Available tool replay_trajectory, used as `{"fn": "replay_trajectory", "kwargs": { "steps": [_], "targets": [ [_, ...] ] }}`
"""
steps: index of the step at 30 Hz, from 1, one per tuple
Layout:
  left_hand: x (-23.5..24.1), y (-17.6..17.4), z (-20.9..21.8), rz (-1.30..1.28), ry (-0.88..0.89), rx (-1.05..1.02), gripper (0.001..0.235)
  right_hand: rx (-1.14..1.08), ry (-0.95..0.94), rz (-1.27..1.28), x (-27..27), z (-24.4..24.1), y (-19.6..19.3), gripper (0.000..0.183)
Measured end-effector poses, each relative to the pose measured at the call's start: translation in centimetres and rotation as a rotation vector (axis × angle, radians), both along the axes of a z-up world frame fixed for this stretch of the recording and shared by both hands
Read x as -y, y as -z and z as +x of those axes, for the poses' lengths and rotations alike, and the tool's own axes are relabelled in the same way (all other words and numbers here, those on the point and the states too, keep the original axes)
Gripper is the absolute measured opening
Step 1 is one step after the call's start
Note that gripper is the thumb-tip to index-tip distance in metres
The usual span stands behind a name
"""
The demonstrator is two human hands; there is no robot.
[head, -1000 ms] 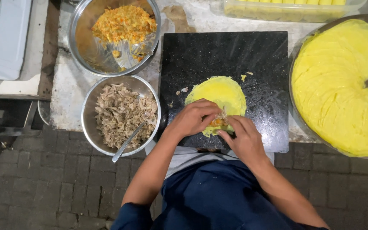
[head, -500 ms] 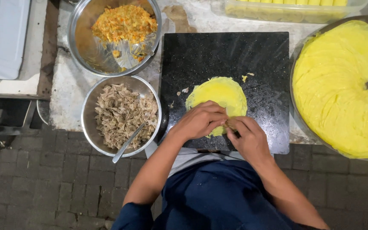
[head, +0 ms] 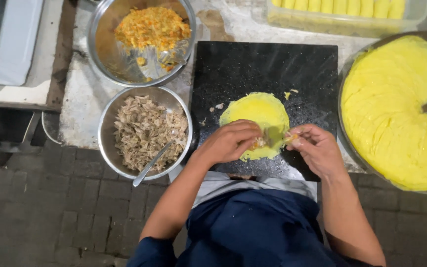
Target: The person flattens a piece of yellow dough on a black cutting board, adds a spoonful of orange filling and shredded meat, then rolls it into a cylinder and places it in a plastic container. This process is repeated multiple times.
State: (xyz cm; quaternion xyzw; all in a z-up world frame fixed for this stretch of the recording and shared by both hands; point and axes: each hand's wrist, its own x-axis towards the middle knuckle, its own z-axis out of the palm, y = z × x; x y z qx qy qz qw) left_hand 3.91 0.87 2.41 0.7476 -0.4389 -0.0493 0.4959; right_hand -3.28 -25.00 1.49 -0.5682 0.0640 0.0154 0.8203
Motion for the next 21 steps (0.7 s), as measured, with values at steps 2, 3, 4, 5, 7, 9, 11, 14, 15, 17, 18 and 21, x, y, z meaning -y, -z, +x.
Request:
{"fn": "replay_trajectory", "kwargs": {
  "steps": [2, 3, 4, 5, 7, 9, 11, 14, 15, 17, 18, 21],
  "targets": [
    [0.9, 0.6, 0.7, -0.029, 0.035, -0.020, 0.021, 0.028, -0.027, 0.053, 0.6, 0.6, 1.0, 0.023],
    [1.1, 0.9, 1.0, -0.054, 0.084, -0.045, 0.023, 0.049, -0.040, 0.111, 0.7, 1.0, 1.5, 0.023],
    [2.0, 1.7, 0.9, -0.055, 0.045, -0.033, 0.023, 0.057, -0.080, 0.111, 1.0, 1.2, 1.9, 0.023],
    [2.7, 2.5, 0.9, -0.100, 0.106, 0.012, 0.017, 0.060, -0.080, 0.082, 1.1, 1.4, 2.4, 0.024],
    [2.9, 2.3, 1.5, -0.139, 0.101, 0.082, 0.018, 0.081, -0.147, 0.053, 0.4, 3.5, 1.1, 0.024],
    [3.2, 0.8, 1.5, 0.166, 0.201, 0.138, 0.016, 0.074, -0.254, -0.032, -0.6, 4.3, -2.0, 0.025],
    [2.9, 0.9, 1.1, 0.180, 0.167, 0.123, 0.016, 0.104, -0.325, -0.039, -2.4, 6.5, -4.1, 0.023],
    [3.2, 3.0, 0.9, 0.160, 0.113, 0.139, 0.018, 0.176, -0.403, -0.027, -5.2, 10.0, -6.9, 0.022],
    [3.4, 4.2, 0.8, 0.128, 0.078, 0.169, 0.021, 0.218, -0.426, -0.007, -6.4, 11.2, -7.6, 0.021],
    [4.3, 6.5, 0.5, 0.080, -0.007, 0.274, 0.019, 0.249, -0.501, 0.047, -9.2, 13.1, -9.3, 0.019],
    [5.0, 7.8, 0.2, 0.036, -0.060, 0.381, 0.019, 0.278, -0.543, 0.104, -10.6, 13.9, -10.1, 0.017],
    [3.7, 4.0, -2.0, 0.147, -0.171, 0.522, 0.021, 0.335, -0.602, 0.139, -14.6, 15.4, -11.2, 0.021]
  ]
}}
